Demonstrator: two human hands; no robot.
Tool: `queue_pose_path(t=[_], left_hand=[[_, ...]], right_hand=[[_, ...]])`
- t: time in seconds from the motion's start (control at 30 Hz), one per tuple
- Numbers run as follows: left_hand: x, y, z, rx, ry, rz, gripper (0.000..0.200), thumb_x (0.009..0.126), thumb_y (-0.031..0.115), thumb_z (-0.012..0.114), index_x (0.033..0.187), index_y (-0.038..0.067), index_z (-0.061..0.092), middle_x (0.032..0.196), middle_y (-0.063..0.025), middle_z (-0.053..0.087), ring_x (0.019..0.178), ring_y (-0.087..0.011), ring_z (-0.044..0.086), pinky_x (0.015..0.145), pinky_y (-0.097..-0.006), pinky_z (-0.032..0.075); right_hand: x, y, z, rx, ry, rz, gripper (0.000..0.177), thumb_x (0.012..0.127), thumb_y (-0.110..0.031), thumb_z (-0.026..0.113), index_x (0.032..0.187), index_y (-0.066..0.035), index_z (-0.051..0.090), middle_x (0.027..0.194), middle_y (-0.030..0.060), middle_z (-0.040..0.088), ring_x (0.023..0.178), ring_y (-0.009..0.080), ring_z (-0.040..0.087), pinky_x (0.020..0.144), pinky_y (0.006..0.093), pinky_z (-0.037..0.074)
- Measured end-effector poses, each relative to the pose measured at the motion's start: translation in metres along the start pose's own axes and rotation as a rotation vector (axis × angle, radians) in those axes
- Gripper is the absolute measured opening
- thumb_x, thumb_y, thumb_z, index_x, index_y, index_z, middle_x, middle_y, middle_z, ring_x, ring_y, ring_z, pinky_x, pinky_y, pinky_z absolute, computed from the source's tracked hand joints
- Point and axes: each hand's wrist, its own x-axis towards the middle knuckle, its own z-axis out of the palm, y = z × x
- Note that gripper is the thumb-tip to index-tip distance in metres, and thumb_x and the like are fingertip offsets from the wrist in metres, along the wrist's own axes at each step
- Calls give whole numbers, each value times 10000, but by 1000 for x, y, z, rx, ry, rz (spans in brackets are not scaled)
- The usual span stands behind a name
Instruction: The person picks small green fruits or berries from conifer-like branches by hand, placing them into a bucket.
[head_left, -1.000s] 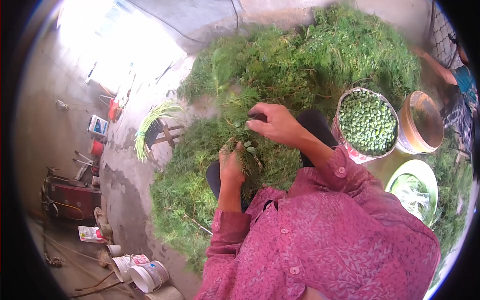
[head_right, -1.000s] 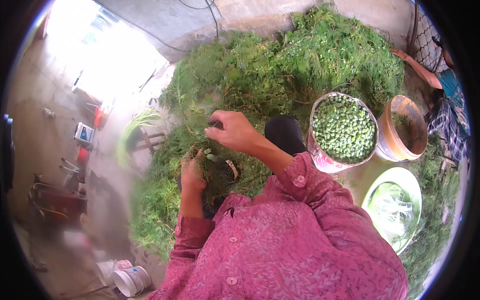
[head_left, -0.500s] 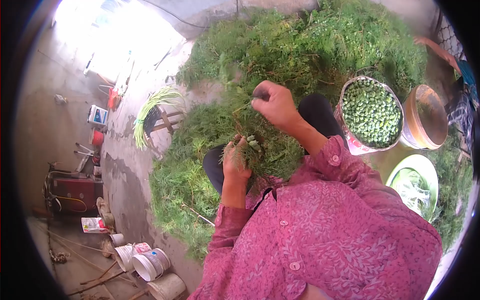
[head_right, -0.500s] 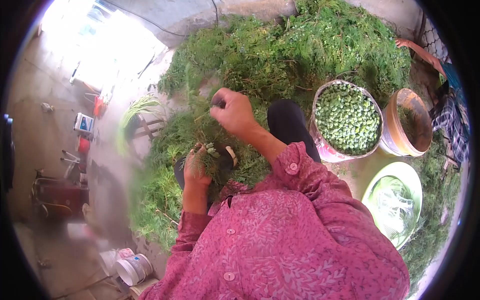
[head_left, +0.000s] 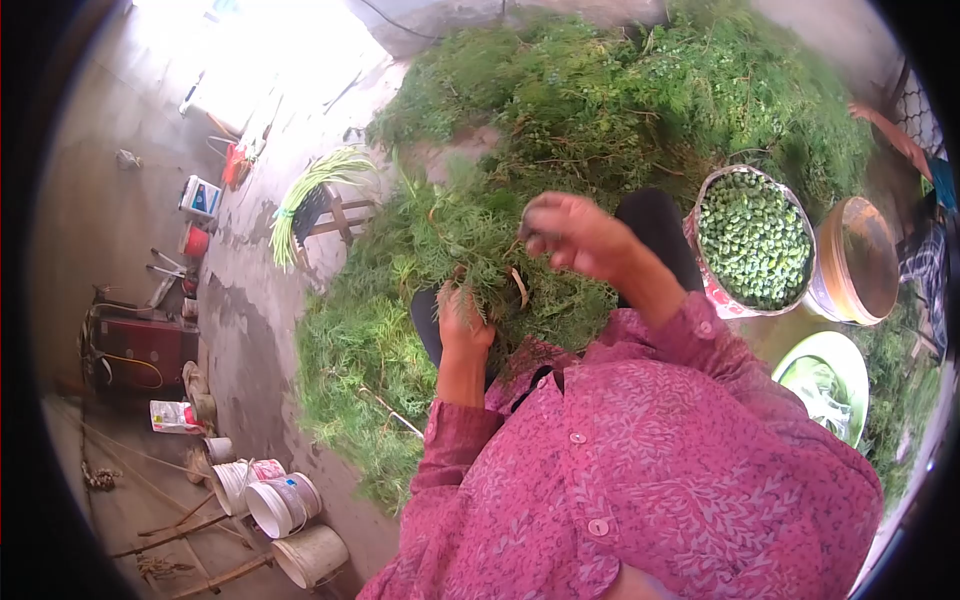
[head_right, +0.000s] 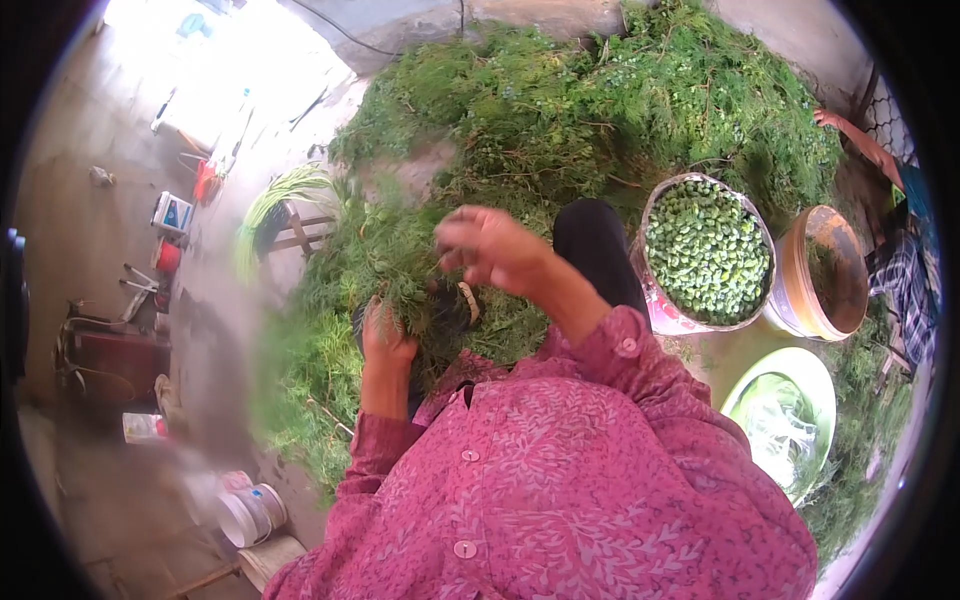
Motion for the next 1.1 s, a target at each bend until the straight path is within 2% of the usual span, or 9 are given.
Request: queue_pose_path(t=[0.07, 0.13, 0.2, 0.23, 0.3, 0.4, 0.43, 0.5, 1.1], left_hand=[[-7, 23, 20, -211, 36, -86, 250, 872, 168, 436, 1059, 60, 562, 1070, -11, 589, 1075, -178, 483, 917, -336, 386], [-9, 25, 28, -421, 69, -171, 252, 872, 181, 440, 1051, 53, 562, 1060, -15, 594, 1051, -180, 503, 897, -335, 406], [-8, 19, 29, -41, -58, 259, 259, 871, 199, 455, 1049, 37, 552, 1023, -46, 607, 956, -166, 558, 815, -308, 464], [-8, 23, 31, -42, -56, 260, 259, 871, 199, 455, 1049, 37, 552, 1023, -46, 607, 956, -166, 558, 815, -308, 464], [-8, 38, 40, -363, 106, -85, 257, 860, 180, 491, 1061, 26, 531, 978, -89, 614, 853, -186, 600, 709, -301, 507], [-16, 46, 50, -429, 83, -72, 272, 843, 154, 523, 1082, 24, 514, 961, -117, 612, 821, -217, 611, 674, -323, 521], [-16, 43, 51, -430, 83, -73, 272, 843, 154, 523, 1082, 24, 514, 961, -117, 612, 821, -217, 611, 674, -323, 521], [-14, 38, 52, -500, 51, -73, 278, 828, 121, 544, 1084, 20, 511, 947, -130, 609, 790, -243, 619, 644, -348, 533], [-9, 30, 57, -521, 106, -198, 231, 839, 150, 523, 1044, 42, 521, 858, -82, 616, 673, -167, 594, 514, -282, 489]], right_hand=[[3, 28, 2, -311, 45, 104, 334, 777, -194, 650, 1014, -5, 509, 764, 65, 592, 628, 109, 559, 507, 221, 442], [2, 38, 13, -398, 5, 80, 345, 770, -185, 668, 1022, -5, 516, 816, 50, 582, 655, 98, 551, 532, 220, 443], [1, 44, 20, -487, -36, 56, 357, 762, -175, 687, 1030, -5, 523, 868, 36, 573, 681, 88, 543, 556, 218, 445], [0, 46, 22, -505, -69, -33, 387, 758, -176, 692, 1058, -7, 517, 889, 33, 574, 687, 85, 538, 569, 220, 447], [1, 50, 23, -541, -136, -215, 448, 749, -176, 704, 1114, -12, 504, 930, 28, 577, 697, 79, 529, 596, 225, 452], [5, 50, 21, -626, -143, -264, 455, 750, -171, 703, 1130, -25, 500, 924, 14, 584, 703, 66, 525, 593, 210, 444], [5, 47, 21, -626, -142, -263, 455, 750, -171, 703, 1130, -25, 500, 924, 14, 584, 703, 66, 525, 593, 210, 444], [5, 41, 24, -496, -60, 70, 459, 751, -165, 704, 1137, -35, 493, 882, 7, 589, 679, 52, 516, 567, 201, 430], [-7, 41, 23, -316, -36, 39, 417, 780, -129, 656, 1142, -61, 462, 759, -7, 574, 595, 57, 494, 495, 204, 392]])
